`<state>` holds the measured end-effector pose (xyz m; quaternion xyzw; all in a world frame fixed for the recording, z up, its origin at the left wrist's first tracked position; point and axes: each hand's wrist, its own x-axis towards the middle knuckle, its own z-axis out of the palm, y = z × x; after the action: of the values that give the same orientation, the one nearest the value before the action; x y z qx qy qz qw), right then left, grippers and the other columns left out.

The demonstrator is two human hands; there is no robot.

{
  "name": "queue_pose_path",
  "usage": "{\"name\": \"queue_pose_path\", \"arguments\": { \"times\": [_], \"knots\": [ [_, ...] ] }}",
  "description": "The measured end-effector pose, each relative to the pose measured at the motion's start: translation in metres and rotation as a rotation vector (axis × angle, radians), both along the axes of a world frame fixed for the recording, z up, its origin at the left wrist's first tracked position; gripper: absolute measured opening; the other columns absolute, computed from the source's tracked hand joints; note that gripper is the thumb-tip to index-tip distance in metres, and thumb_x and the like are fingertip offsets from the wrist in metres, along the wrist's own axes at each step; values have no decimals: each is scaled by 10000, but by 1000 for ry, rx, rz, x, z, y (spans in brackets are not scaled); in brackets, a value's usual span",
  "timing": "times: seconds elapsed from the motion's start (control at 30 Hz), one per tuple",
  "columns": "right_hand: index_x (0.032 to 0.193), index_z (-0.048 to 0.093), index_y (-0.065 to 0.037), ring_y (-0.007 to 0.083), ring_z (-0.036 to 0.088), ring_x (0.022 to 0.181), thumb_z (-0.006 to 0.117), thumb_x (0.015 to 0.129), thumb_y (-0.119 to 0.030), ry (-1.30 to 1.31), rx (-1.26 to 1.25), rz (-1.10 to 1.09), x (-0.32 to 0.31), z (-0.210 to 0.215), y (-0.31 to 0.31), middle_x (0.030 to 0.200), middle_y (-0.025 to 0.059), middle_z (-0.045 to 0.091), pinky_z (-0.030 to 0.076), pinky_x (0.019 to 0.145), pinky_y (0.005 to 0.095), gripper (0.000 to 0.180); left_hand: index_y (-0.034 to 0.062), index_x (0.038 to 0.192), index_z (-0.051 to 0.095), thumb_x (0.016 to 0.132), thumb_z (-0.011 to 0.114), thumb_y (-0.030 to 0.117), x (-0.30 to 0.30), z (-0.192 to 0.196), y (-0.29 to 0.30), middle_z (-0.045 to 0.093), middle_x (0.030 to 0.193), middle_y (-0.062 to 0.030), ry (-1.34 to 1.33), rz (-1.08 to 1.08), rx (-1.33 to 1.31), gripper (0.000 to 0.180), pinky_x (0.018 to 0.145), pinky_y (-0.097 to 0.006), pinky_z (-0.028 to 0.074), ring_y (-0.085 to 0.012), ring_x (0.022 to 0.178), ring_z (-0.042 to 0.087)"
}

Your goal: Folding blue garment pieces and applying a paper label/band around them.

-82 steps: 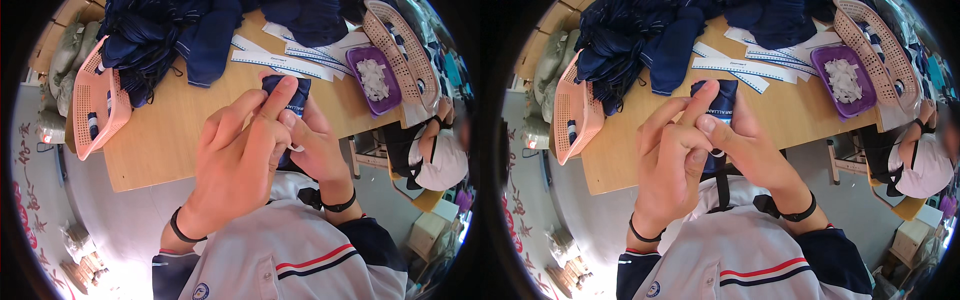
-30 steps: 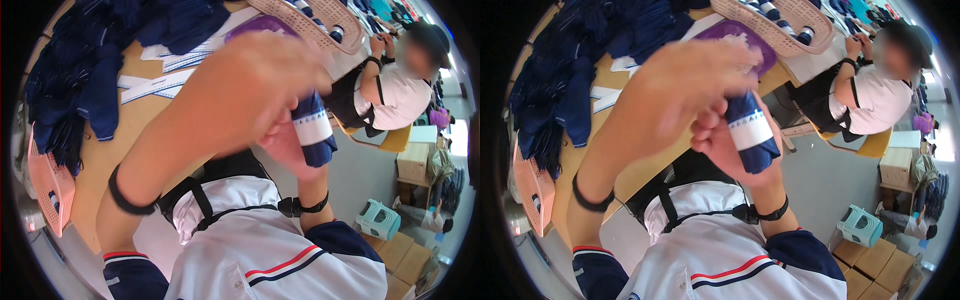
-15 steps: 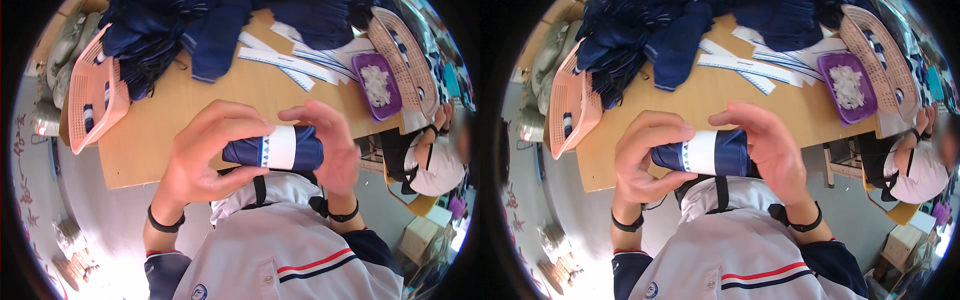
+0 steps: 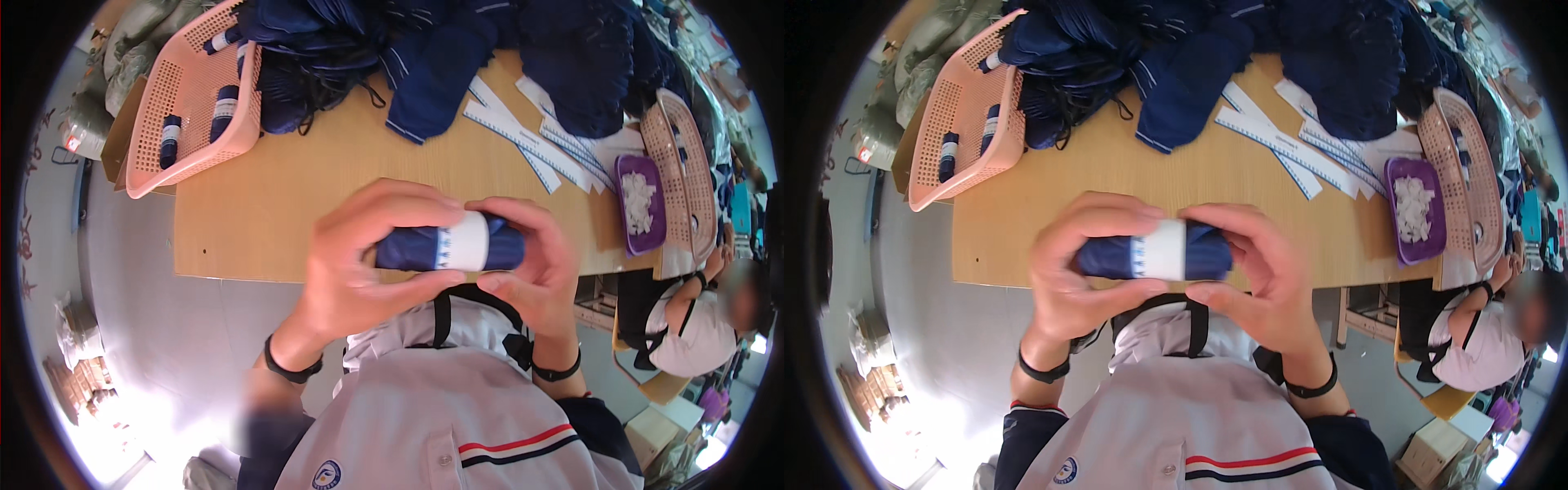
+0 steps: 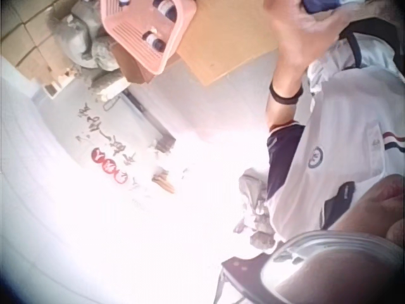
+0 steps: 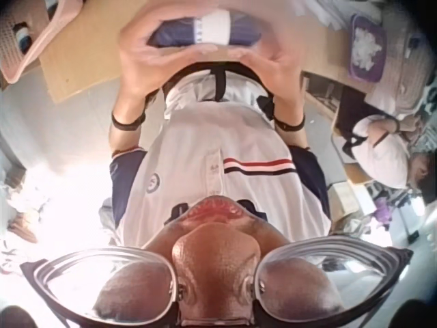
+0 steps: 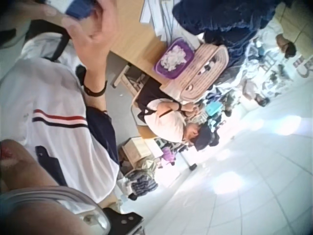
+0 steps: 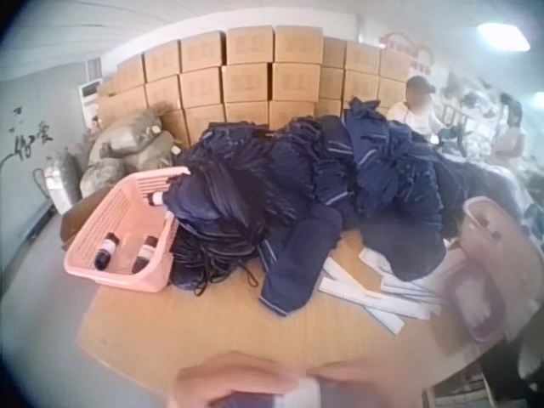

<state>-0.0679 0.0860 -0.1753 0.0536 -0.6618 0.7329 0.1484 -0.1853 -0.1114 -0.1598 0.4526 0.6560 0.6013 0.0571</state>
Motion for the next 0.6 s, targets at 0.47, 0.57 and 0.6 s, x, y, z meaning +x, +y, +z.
{"name": "queue_pose_path", "arguments": {
  "times": [0.47,0.57,0.6],
  "knots": [
    [1046,704,19,136,654,750,675,933,-70,-82,789,-275,-36,52,60,905,87,720,513,737,265,146,-23,1265,625,925,621,78,-43,46,-59,678,1200,-104,239,680,-237,354,1029,-341,441,-224,1139,619],
    [1167,697,-21,161,666,845,638,969,-85,-182,1116,105,-111,59,49,1029,121,698,508,787,273,216,34,866,619,937,570,89,29,40,-44,695,1102,-152,130,113,340,102,782,-397,542,-247,804,668],
    [1212,680,-36,208,668,893,637,965,-74,-26,1121,205,-144,46,41,1118,129,686,516,803,304,254,46,812,601,940,576,87,41,60,-51,698,1094,-156,120,-135,397,137,744,-408,551,-255,748,665]
  ]
}}
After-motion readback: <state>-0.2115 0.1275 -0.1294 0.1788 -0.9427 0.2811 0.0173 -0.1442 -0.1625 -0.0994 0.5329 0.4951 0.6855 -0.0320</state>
